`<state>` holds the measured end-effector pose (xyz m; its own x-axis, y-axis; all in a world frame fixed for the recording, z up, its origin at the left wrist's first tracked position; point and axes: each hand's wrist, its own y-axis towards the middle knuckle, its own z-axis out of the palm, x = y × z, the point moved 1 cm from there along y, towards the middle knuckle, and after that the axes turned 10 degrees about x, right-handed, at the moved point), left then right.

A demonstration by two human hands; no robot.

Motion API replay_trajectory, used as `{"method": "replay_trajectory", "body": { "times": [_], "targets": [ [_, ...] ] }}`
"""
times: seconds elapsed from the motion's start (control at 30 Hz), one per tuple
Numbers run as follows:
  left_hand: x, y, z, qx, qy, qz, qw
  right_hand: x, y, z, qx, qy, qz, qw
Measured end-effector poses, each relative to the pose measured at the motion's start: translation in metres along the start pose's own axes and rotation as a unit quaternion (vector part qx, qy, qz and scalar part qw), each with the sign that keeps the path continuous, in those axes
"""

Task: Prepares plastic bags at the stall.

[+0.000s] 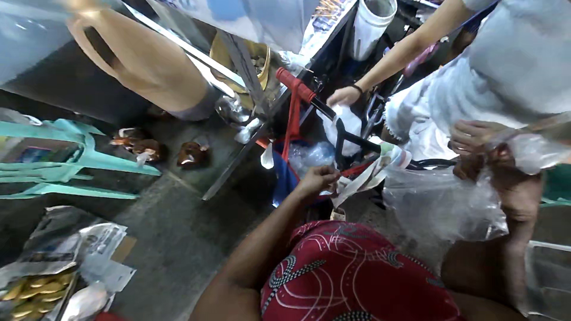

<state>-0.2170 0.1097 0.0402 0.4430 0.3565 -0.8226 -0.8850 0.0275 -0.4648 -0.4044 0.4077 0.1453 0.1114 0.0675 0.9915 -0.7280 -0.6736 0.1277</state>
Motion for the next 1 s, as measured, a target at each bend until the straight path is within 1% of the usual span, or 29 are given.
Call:
{"method": "replay_trajectory", "body": {
  "times": [0.03, 0.1, 0.17, 0.2, 0.23, 0.27, 0.3, 0.33, 0.37, 0.4, 0.43, 0.47, 0.5, 0.53, 0.6, 0.63, 0.67, 0.73, 0.77, 0.8, 0.83, 0.87, 0.9, 0.93, 0.97, 1.0],
  "targets": [
    [0.004, 0.005, 0.005, 0.025, -0.009, -0.013, 1.000, -0.004, -0.001, -0.002, 0.021, 0.049, -0.005, 0.999],
    [0.016, 0.017, 0.024, 0.108, -0.019, -0.053, 0.993, -0.007, 0.001, 0.016, 0.059, 0.173, -0.017, 0.983],
    [0.025, 0.024, 0.047, 0.187, 0.012, -0.081, 0.979, -0.010, 0.009, 0.040, 0.079, 0.309, -0.058, 0.946],
    [0.024, 0.023, 0.057, 0.214, 0.078, -0.075, 0.971, -0.015, 0.017, 0.046, 0.104, 0.352, -0.076, 0.927],
    [0.023, 0.021, 0.063, 0.228, 0.179, -0.063, 0.955, -0.025, 0.024, 0.047, 0.142, 0.382, -0.099, 0.908],
    [0.020, 0.018, 0.064, 0.238, 0.270, -0.051, 0.931, -0.037, 0.029, 0.047, 0.162, 0.405, -0.117, 0.892],
    [0.017, 0.013, 0.064, 0.242, 0.299, -0.053, 0.922, -0.045, 0.032, 0.050, 0.149, 0.420, -0.119, 0.887],
    [0.015, 0.003, 0.063, 0.223, 0.236, -0.046, 0.945, -0.048, 0.033, 0.052, 0.106, 0.422, -0.103, 0.895],
    [0.014, -0.004, 0.065, 0.198, 0.143, -0.035, 0.969, -0.040, 0.033, 0.059, 0.060, 0.420, -0.078, 0.902],
    [0.010, -0.005, 0.066, 0.186, 0.063, -0.025, 0.980, -0.030, 0.033, 0.064, 0.028, 0.419, -0.065, 0.905],
    [0.004, -0.004, 0.066, 0.177, 0.024, -0.022, 0.984, -0.030, 0.030, 0.059, 0.034, 0.433, -0.074, 0.898],
    [-0.004, -0.003, 0.064, 0.160, 0.027, -0.025, 0.986, -0.029, 0.026, 0.052, 0.046, 0.421, -0.087, 0.902],
    [-0.011, -0.004, 0.063, 0.133, 0.034, -0.021, 0.990, -0.022, 0.024, 0.046, 0.013, 0.375, -0.089, 0.923],
    [-0.011, 0.002, 0.058, 0.115, 0.007, -0.011, 0.993, -0.022, 0.021, 0.034, 0.011, 0.347, -0.103, 0.932],
    [0.002, 0.017, 0.038, 0.094, -0.047, 0.009, 0.994, -0.033, 0.015, 0.003, 0.041, 0.353, -0.152, 0.922],
    [0.003, 0.019, 0.031, 0.079, -0.051, 0.012, 0.996, -0.034, 0.012, -0.008, 0.063, 0.375, -0.165, 0.910],
    [-0.001, 0.018, 0.026, 0.055, -0.044, 0.015, 0.997, -0.032, 0.008, -0.016, 0.070, 0.375, -0.166, 0.909],
    [-0.012, 0.014, 0.017, 0.021, -0.042, 0.024, 0.999, -0.025, 0.001, -0.032, 0.059, 0.328, -0.143, 0.932],
    [-0.016, 0.013, 0.014, 0.007, -0.044, 0.030, 0.999, -0.020, -0.004, -0.034, 0.034, 0.290, -0.123, 0.948],
    [-0.019, 0.013, 0.010, -0.008, -0.044, 0.040, 0.998, -0.014, -0.009, -0.034, -0.013, 0.217, -0.091, 0.972],
    [-0.020, 0.015, 0.006, -0.019, -0.044, 0.050, 0.998, -0.008, -0.015, -0.031, -0.070, 0.108, -0.053, 0.990],
    [-0.020, 0.015, 0.003, -0.028, -0.039, 0.058, 0.997, -0.004, -0.020, -0.025, -0.120, -0.021, -0.012, 0.992],
    [-0.021, 0.016, 0.002, -0.038, -0.037, 0.066, 0.996, -0.001, -0.026, -0.019, -0.121, -0.149, 0.035, 0.981],
    [-0.021, 0.016, 0.002, -0.046, -0.032, 0.070, 0.996, 0.001, -0.030, -0.010, -0.076, -0.253, 0.094, 0.960],
    [-0.021, 0.016, 0.002, -0.054, -0.022, 0.078, 0.995, 0.002, -0.030, 0.000, -0.017, -0.313, 0.147, 0.938],
    [-0.020, 0.017, 0.003, -0.062, -0.005, 0.091, 0.994, 0.000, -0.028, 0.010, 0.041, -0.327, 0.193, 0.924]
  ]
}}
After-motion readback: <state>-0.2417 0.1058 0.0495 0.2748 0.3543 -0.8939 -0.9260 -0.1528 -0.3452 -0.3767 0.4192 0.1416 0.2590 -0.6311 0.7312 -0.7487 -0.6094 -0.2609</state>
